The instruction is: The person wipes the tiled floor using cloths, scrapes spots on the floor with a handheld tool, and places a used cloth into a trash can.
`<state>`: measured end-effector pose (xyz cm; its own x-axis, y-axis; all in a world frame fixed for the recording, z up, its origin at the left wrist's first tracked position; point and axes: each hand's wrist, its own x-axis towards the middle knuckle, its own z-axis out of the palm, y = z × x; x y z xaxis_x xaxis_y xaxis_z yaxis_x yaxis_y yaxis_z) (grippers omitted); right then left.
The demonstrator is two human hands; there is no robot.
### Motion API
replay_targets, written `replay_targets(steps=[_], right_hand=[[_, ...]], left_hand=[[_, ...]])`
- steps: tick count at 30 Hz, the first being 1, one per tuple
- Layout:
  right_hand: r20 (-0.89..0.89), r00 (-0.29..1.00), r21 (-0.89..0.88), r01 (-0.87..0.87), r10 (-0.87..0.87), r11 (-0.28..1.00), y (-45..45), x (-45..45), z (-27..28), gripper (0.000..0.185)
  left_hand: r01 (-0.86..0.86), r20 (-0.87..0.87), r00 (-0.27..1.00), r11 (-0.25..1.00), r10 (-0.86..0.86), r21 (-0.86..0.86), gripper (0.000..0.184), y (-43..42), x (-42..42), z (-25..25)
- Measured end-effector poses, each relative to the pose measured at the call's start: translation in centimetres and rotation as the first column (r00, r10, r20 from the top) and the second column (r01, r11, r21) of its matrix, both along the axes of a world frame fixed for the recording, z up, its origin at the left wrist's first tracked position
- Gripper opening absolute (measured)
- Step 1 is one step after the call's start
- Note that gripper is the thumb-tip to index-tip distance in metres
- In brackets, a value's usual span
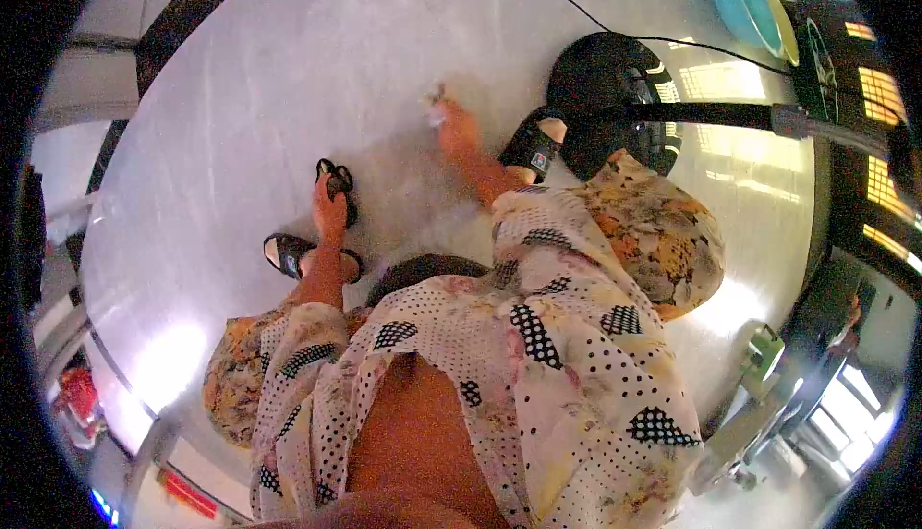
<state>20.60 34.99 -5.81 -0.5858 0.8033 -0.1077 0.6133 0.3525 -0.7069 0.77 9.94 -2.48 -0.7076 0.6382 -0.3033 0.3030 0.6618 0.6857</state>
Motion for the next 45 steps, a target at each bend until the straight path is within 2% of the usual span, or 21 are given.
replay_targets(steps=[2,3,4,7,9,10,13,14,17,20,22,25,27,28,31,32,35,36,39,42,45], right_hand=[[-0.073,0.997,-0.159,0.004,-0.016,0.987,1.6,0.3,0.5,0.044],[-0.053,0.997,-0.138,0.044,-0.052,0.989,2.5,0.9,0.8,0.044],[-0.015,0.996,-0.084,0.084,-0.085,0.993,3.5,1.4,1.0,0.044],[0.184,0.972,0.176,0.116,-0.148,0.978,4.8,3.3,0.7,0.045],[0.302,0.941,0.311,0.055,-0.154,0.949,3.6,3.7,-0.6,0.046],[0.341,0.927,0.358,0.023,-0.153,0.933,2.3,3.3,-0.6,0.047],[0.419,0.897,0.403,-0.048,-0.138,0.914,-0.3,2.3,0.0,0.048],[0.439,0.891,0.401,-0.076,-0.119,0.913,-0.1,2.2,0.4,0.049],[0.430,0.901,0.382,-0.127,-0.054,0.915,3.1,2.6,1.4,0.051],[0.361,0.932,0.454,-0.158,-0.019,0.877,7.8,3.1,0.3,0.052],[0.329,0.944,0.482,-0.151,-0.019,0.863,8.6,2.5,0.6,0.052],[0.323,0.943,0.509,-0.098,-0.084,0.855,8.1,1.8,1.8,0.054],[0.325,0.935,0.556,-0.066,-0.143,0.829,7.8,1.6,1.5,0.055],[0.324,0.937,0.543,-0.069,-0.133,0.837,7.6,1.5,1.5,0.056],[0.316,0.940,0.534,-0.061,-0.132,0.843,7.6,1.9,1.2,0.057],[0.318,0.939,0.540,-0.063,-0.135,0.839,7.7,2.2,0.9,0.057],[0.323,0.934,0.537,-0.049,-0.151,0.842,6.7,2.7,2.7,0.054],[0.320,0.933,0.539,-0.039,-0.162,0.842,6.7,2.4,3.2,0.052],[0.272,0.946,0.573,-0.012,-0.176,0.819,6.7,3.1,2.0,0.056],[0.265,0.947,0.609,-0.018,-0.182,0.793,6.7,3.9,0.3,0.058],[0.393,0.889,0.509,0.003,-0.236,0.861,6.1,3.5,1.8,0.059]], left_hand=[[0.008,-0.062,0.998,0.999,-0.006,0.036,0.047,-0.4,-1.2,-1.6],[0.004,-0.096,0.995,0.999,0.000,0.040,0.047,-1.6,-1.7,-2.6],[0.024,-0.205,0.979,0.998,-0.013,0.051,0.049,-2.6,-1.6,-3.3],[0.073,-0.279,0.957,0.997,-0.080,-0.033,0.055,-3.7,-0.3,-3.3],[0.090,-0.271,0.955,0.987,-0.123,-0.133,0.061,-3.2,1.5,-2.4],[0.131,-0.261,0.954,0.988,-0.148,-0.082,0.066,-3.8,1.8,-4.0],[0.286,-0.383,0.878,0.956,-0.287,-0.061,0.067,-4.3,2.7,-4.2],[0.276,-0.379,0.876,0.954,-0.299,-0.115,0.069,-4.0,3.3,-2.9],[0.333,-0.343,0.880,0.942,-0.329,-0.047,0.071,-4.4,2.6,-2.6],[0.520,-0.244,0.838,0.849,-0.488,0.090,0.064,-5.5,0.4,-1.9],[0.613,-0.273,0.771,0.786,-0.575,0.077,0.055,-5.3,-0.5,2.9],[0.779,-0.193,0.622,0.624,-0.759,0.061,0.039,-6.0,-0.6,4.5],[0.892,-0.031,0.450,0.451,-0.892,-0.023,0.036,-5.2,0.1,5.5],[0.965,-0.053,0.260,0.262,-0.964,-0.024,0.056,-7.5,-0.8,0.1],[0.959,-0.181,0.275,0.282,-0.944,-0.015,0.032,-4.4,-0.3,0.9],[0.955,-0.246,0.284,0.295,-0.927,-0.012,0.034,-3.6,-0.3,0.7],[0.913,-0.199,0.357,0.386,-0.913,-0.133,0.035,0.9,0.3,-0.3],[0.922,-0.311,0.351,0.383,-0.883,-0.046,0.032,2.7,-0.4,-1.4],[0.889,-0.371,0.437,0.457,-0.820,0.038,0.032,9.2,-0.8,-0.4],[0.890,-0.422,0.447,0.439,-0.789,0.122,0.036,14.3,-2.0,-0.4],[0.856,-0.445,0.505,0.494,-0.740,0.151,0.040,18.1,-2.6,-1.6]])
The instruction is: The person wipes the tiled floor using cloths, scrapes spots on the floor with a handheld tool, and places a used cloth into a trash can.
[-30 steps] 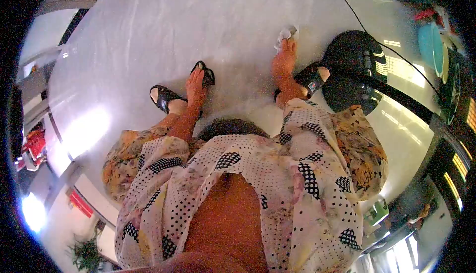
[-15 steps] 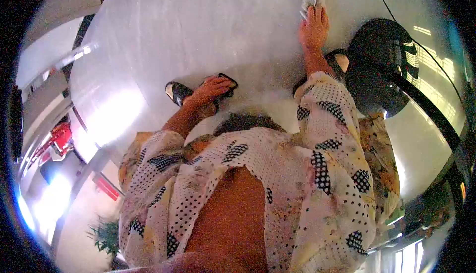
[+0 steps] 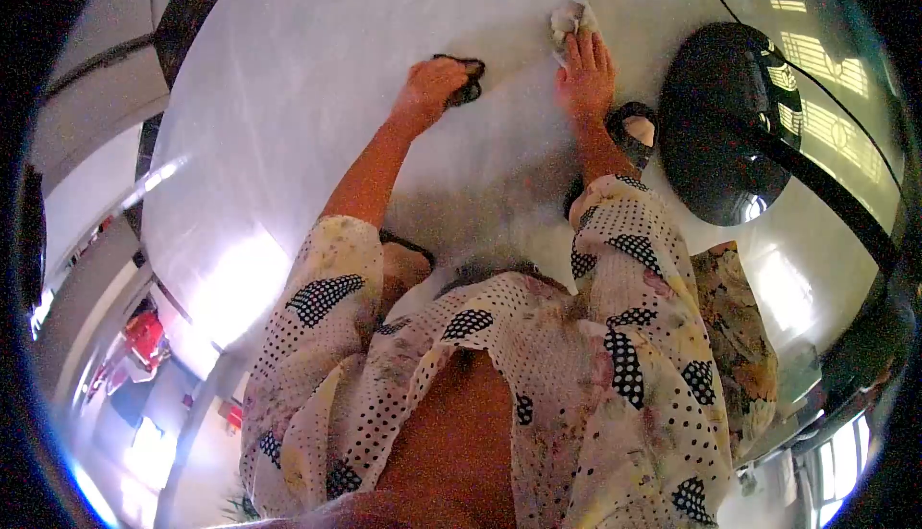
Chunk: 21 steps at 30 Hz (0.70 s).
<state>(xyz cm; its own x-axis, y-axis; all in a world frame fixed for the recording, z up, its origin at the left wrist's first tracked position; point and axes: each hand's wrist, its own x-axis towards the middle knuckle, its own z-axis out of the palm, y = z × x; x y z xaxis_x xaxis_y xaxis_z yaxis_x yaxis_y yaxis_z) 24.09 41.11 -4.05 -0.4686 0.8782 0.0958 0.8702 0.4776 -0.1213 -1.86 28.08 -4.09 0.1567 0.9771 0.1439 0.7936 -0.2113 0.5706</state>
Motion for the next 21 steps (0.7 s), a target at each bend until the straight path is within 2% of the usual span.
replay_targets(steps=[1,2,4,6,7,10,11,12,13,14,16,17,19,21], right_hand=[[-0.016,1.000,-0.008,-0.013,0.013,1.000,0.1,0.2,-0.2,0.059],[-0.031,0.999,-0.015,-0.026,0.025,1.000,0.1,0.4,-0.6,0.059],[-0.060,0.997,-0.027,-0.039,0.037,0.999,0.0,0.7,-0.4,0.058],[-0.092,0.995,-0.040,-0.033,0.029,0.999,-0.3,0.3,0.7,0.055],[-0.079,0.997,-0.045,-0.027,0.023,0.999,-0.6,0.5,0.9,0.055],[-0.070,0.997,-0.053,-0.027,0.023,0.998,-0.3,0.3,1.4,0.054],[-0.078,0.997,-0.061,-0.021,0.016,0.998,-0.5,0.3,1.8,0.054],[-0.088,0.996,-0.068,-0.016,0.010,0.998,-0.7,0.2,2.1,0.053],[-0.069,0.998,-0.073,-0.003,-0.002,0.997,-0.9,0.2,2.2,0.054],[-0.049,0.999,-0.075,0.007,-0.010,0.997,-0.9,0.2,2.3,0.054],[-0.041,0.999,-0.077,0.011,-0.014,0.997,-0.4,0.0,2.5,0.055],[-0.051,0.999,-0.085,0.008,-0.012,0.996,-0.4,0.0,2.4,0.057],[-0.058,0.998,-0.093,0.000,-0.005,0.996,-1.1,0.2,2.2,0.058],[-0.060,0.998,-0.079,-0.001,-0.004,0.997,-1.1,-0.3,1.9,0.057]], left_hand=[[-0.014,-0.081,0.997,0.989,0.002,-0.149,0.041,2.1,-0.5,-1.0],[-0.109,-0.040,0.993,0.989,0.113,0.098,0.042,3.6,-0.8,-1.9],[-0.224,-0.132,0.963,0.970,0.235,0.090,0.042,7.2,-1.2,-2.3],[-0.279,-0.063,0.959,0.958,0.275,-0.066,0.043,10.5,-2.2,-2.5],[-0.303,0.032,0.950,0.941,0.311,-0.153,0.044,11.0,-2.3,-0.7],[-0.344,0.302,0.891,0.938,0.338,-0.035,0.043,8.5,-2.3,3.3],[-0.336,0.229,0.916,0.942,0.330,-0.011,0.038,6.4,-1.8,5.4],[-0.305,0.252,0.922,0.952,0.293,0.009,0.035,3.8,-1.3,5.9],[-0.225,0.257,0.947,0.968,0.191,0.112,0.028,1.4,-0.6,5.8],[-0.217,0.188,0.962,0.972,0.198,0.085,0.024,-1.9,0.4,4.6],[-0.123,0.216,0.973,0.978,0.084,0.171,0.027,-7.7,3.5,3.6],[0.019,-0.151,0.985,0.926,-0.082,-0.378,0.036,-8.1,6.2,4.4],[0.174,-0.317,0.914,0.951,-0.252,-0.254,0.047,-13.3,7.4,5.2],[0.090,-0.347,0.905,0.908,-0.246,-0.409,0.048,-11.8,7.4,4.0]])
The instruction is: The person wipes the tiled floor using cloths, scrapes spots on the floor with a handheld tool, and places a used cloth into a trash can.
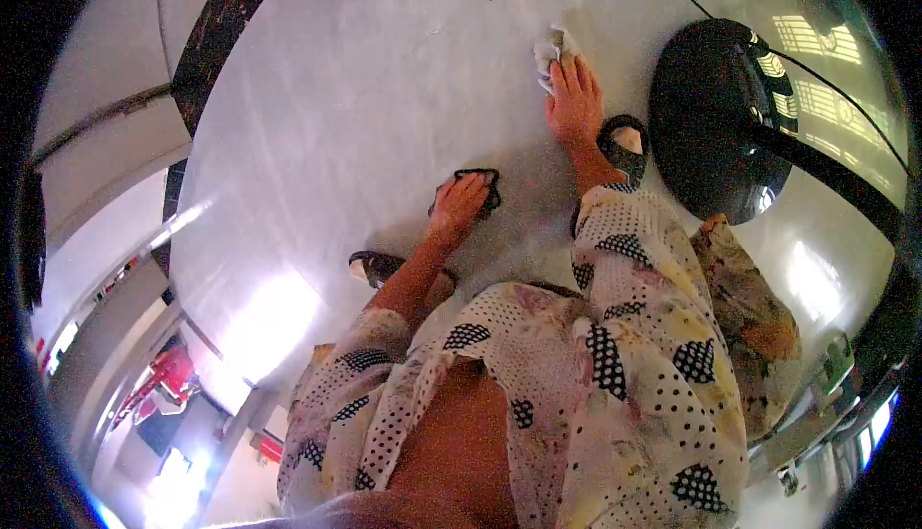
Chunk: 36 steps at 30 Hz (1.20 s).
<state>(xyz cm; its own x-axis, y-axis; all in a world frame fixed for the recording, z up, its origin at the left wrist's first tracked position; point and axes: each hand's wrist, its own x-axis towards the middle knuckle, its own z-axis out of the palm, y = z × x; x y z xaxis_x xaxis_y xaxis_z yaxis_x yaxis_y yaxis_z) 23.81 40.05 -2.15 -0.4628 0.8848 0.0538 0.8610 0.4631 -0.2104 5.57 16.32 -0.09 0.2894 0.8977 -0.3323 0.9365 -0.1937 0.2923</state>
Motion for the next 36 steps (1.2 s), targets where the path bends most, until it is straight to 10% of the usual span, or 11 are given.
replay_targets(steps=[5,7,11,18,24,27,31,36], right_hand=[[-0.010,1.000,-0.015,0.001,-0.001,1.000,-0.2,-0.8,1.0,0.055],[0.000,1.000,-0.017,0.003,-0.003,1.000,-0.3,-0.8,0.6,0.055],[-0.003,1.000,-0.038,0.005,-0.005,0.999,-0.4,-0.6,0.4,0.055],[-0.055,0.998,-0.025,0.021,-0.022,0.999,-0.6,-0.9,1.0,0.056],[0.000,1.000,-0.026,0.002,-0.002,1.000,-0.7,-0.7,0.9,0.055],[-0.043,0.999,-0.016,0.004,-0.005,1.000,-0.9,-0.7,1.2,0.054],[0.007,1.000,-0.049,0.029,-0.029,0.998,-1.0,-1.0,1.2,0.055],[-0.003,0.999,-0.087,0.046,-0.046,0.995,-0.9,-1.0,1.3,0.057]], left_hand=[[-0.071,-0.228,0.973,0.971,0.018,-0.228,0.055,9.0,-2.2,0.8],[-0.126,-0.086,0.986,0.974,0.144,0.189,0.051,10.9,-4.4,-2.8],[-0.406,0.128,0.912,0.815,0.390,0.413,0.042,18.5,-6.1,-3.6],[-0.350,-0.078,0.932,0.935,0.353,0.056,0.053,3.1,-2.9,-4.3],[-0.363,-0.112,0.920,0.925,0.375,0.112,0.042,13.3,-5.3,-1.6],[-0.428,0.096,0.892,0.756,0.443,0.495,0.037,18.7,-7.4,-4.1],[-0.418,-0.079,0.897,0.893,0.435,0.169,0.041,14.2,-5.3,-0.8],[-0.323,0.023,0.946,0.935,0.323,0.148,0.046,5.7,-3.9,-2.3]])
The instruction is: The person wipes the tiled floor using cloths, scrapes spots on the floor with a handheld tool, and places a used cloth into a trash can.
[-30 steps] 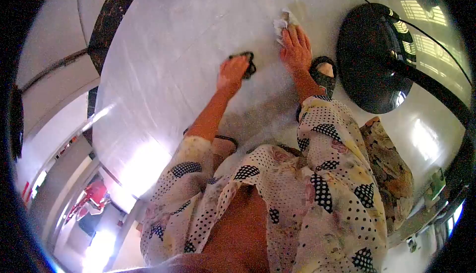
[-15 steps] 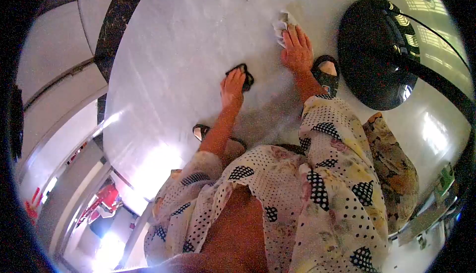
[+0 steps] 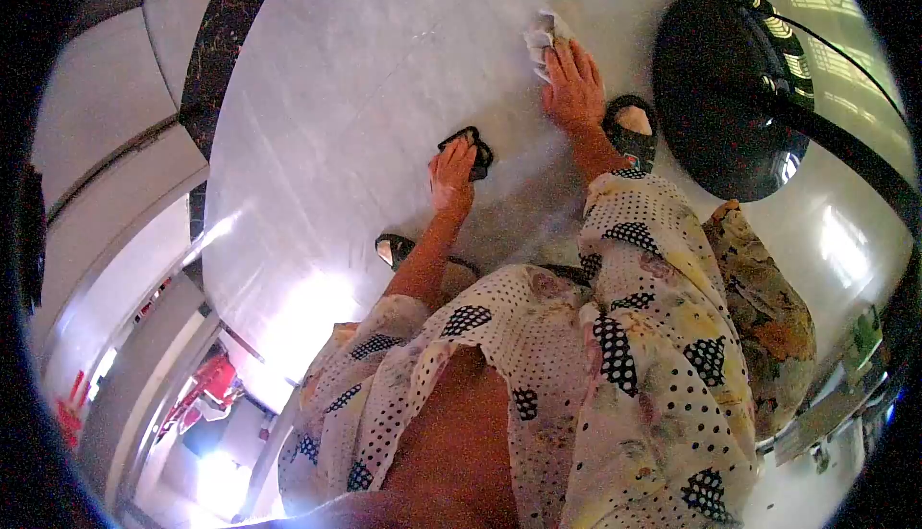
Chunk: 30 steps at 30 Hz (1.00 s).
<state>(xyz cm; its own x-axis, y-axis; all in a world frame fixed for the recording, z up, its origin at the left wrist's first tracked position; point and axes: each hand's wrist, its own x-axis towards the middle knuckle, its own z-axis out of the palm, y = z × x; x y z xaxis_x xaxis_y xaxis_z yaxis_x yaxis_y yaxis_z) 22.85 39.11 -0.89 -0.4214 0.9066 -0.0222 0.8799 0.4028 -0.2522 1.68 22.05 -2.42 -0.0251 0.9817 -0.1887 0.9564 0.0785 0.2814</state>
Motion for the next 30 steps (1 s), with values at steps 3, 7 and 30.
replay_targets(steps=[3,7,30], right_hand=[[0.009,1.000,0.020,-0.009,0.009,1.000,0.1,0.1,-0.1,0.057],[0.030,0.999,0.052,-0.037,0.036,0.998,0.1,0.6,-0.4,0.060],[-0.005,1.000,0.035,-0.017,0.017,0.999,0.4,0.3,-0.5,0.056]], left_hand=[[0.022,0.028,0.999,0.993,-0.026,0.114,0.046,0.0,0.5,-0.3],[-0.088,0.032,0.996,0.966,0.082,0.243,0.040,8.9,-0.3,0.6],[-0.119,0.130,0.985,0.993,0.117,0.013,0.041,-1.5,3.0,1.6]])
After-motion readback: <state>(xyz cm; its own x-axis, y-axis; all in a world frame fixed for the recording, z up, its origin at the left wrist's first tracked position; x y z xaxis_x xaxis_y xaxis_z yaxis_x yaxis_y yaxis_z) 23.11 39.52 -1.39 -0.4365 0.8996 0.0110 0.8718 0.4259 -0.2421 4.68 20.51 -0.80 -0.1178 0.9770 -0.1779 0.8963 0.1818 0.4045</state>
